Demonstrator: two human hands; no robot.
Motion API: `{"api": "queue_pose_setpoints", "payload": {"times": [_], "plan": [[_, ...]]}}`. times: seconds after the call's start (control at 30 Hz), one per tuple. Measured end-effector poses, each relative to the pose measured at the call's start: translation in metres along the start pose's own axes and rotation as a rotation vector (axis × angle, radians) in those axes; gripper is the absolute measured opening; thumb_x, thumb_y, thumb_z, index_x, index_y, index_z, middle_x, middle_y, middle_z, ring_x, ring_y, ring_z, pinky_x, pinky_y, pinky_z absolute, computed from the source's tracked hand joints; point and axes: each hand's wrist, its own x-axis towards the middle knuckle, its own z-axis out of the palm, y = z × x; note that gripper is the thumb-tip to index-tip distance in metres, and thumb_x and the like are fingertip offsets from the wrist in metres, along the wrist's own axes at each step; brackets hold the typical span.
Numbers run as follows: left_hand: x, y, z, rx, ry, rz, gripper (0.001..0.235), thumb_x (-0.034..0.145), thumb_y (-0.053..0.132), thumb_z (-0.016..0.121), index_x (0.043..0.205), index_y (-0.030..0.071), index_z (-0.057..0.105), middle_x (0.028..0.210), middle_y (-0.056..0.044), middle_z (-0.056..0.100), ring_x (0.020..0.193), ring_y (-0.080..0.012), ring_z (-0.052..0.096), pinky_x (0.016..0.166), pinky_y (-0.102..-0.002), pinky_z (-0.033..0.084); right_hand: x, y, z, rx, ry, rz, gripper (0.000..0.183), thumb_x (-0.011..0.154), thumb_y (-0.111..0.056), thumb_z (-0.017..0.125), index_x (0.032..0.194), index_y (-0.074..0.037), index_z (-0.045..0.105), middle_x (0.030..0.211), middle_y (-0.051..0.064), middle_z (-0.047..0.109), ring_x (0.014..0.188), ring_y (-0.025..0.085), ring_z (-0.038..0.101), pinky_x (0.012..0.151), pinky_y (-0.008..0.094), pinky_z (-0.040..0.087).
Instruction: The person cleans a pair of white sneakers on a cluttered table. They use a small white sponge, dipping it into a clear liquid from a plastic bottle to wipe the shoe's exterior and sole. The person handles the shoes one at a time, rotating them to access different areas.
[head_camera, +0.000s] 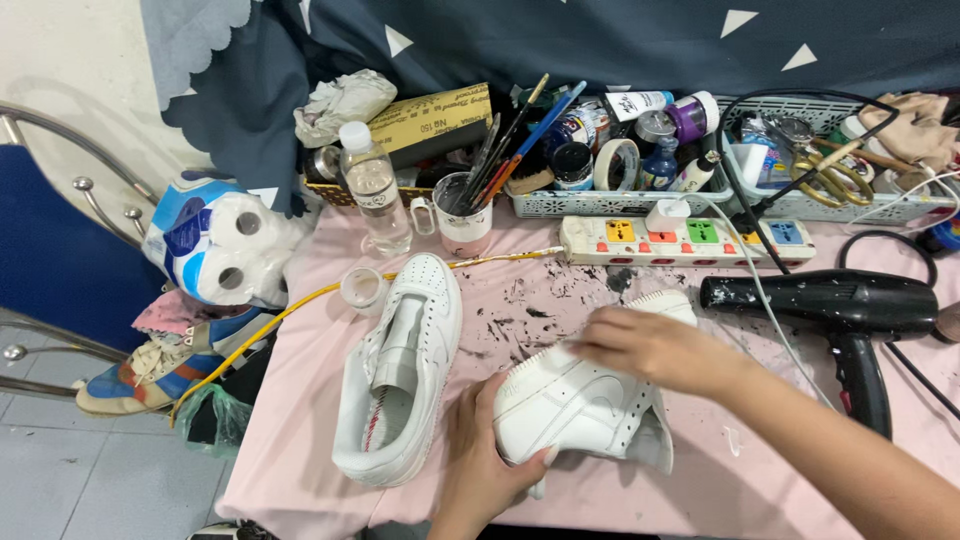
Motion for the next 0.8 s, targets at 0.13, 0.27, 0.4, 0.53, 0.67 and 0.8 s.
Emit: {"api": "queue_pose_setpoints", "payload": {"times": [0.13, 0.27, 0.4, 0.53, 0.67, 0.8], "plan": [[0.001, 0.0, 0.0, 0.018, 0.008, 0.027, 0.107, 0.062, 0.032, 0.09, 0.15, 0.011, 0.032, 0.137, -0.023, 0.042, 0.126, -0.0441, 0.04, 0.108, -0.056, 0.031, -0.024, 0.025, -0.022, -0.123, 0.044, 0.084, 0.052, 0.075, -0.004, 0.061, 0.127, -0.005, 0.068, 0.112, 0.006, 0.067, 0.11, 0.025, 0.063, 0.087, 0.034, 0.056], [0.001, -0.002, 0.001, 0.017, 0.008, 0.011, 0.107, 0.061, 0.031, 0.09, 0.15, 0.011, 0.033, 0.136, -0.022, 0.044, 0.127, -0.0432, 0.041, 0.109, -0.054, 0.031, -0.01, 0.016, -0.026, -0.094, 0.204, 0.167, 0.036, 0.086, -0.009, 0.065, 0.122, -0.009, 0.069, 0.109, 0.004, 0.066, 0.102, 0.021, 0.063, 0.085, 0.035, 0.056], [0.001, -0.004, 0.003, 0.049, 0.049, 0.058, 0.108, 0.06, 0.031, 0.09, 0.149, 0.009, 0.032, 0.137, -0.023, 0.043, 0.126, -0.0444, 0.041, 0.108, -0.054, 0.032, -0.004, -0.006, -0.002, 0.04, 0.106, 0.002, 0.046, 0.083, -0.006, 0.064, 0.128, -0.002, 0.068, 0.102, 0.008, 0.063, 0.101, 0.024, 0.064, 0.083, 0.034, 0.057], [0.0, -0.004, 0.004, 0.038, 0.043, 0.049, 0.108, 0.06, 0.029, 0.09, 0.149, 0.009, 0.032, 0.137, -0.023, 0.043, 0.127, -0.0441, 0.04, 0.108, -0.055, 0.031, -0.034, 0.016, -0.003, -0.016, 0.093, 0.078, 0.047, 0.079, -0.005, 0.065, 0.126, -0.004, 0.07, 0.102, 0.007, 0.065, 0.098, 0.023, 0.064, 0.08, 0.034, 0.056], [0.001, -0.002, 0.002, 0.017, 0.041, 0.038, 0.106, 0.062, 0.028, 0.09, 0.149, 0.009, 0.032, 0.137, -0.022, 0.044, 0.127, -0.043, 0.041, 0.109, -0.054, 0.031, -0.058, 0.037, -0.019, -0.086, 0.181, 0.192, 0.045, 0.074, -0.004, 0.064, 0.119, -0.007, 0.071, 0.107, 0.005, 0.067, 0.102, 0.024, 0.064, 0.085, 0.035, 0.056], [0.001, 0.0, 0.002, -0.006, 0.042, 0.028, 0.106, 0.062, 0.027, 0.089, 0.149, 0.01, 0.032, 0.137, -0.021, 0.045, 0.127, -0.0421, 0.042, 0.108, -0.054, 0.032, -0.046, 0.026, -0.014, -0.021, 0.238, 0.305, 0.049, 0.075, -0.004, 0.065, 0.122, -0.011, 0.074, 0.106, 0.006, 0.066, 0.1, 0.024, 0.064, 0.088, 0.035, 0.055]]}}
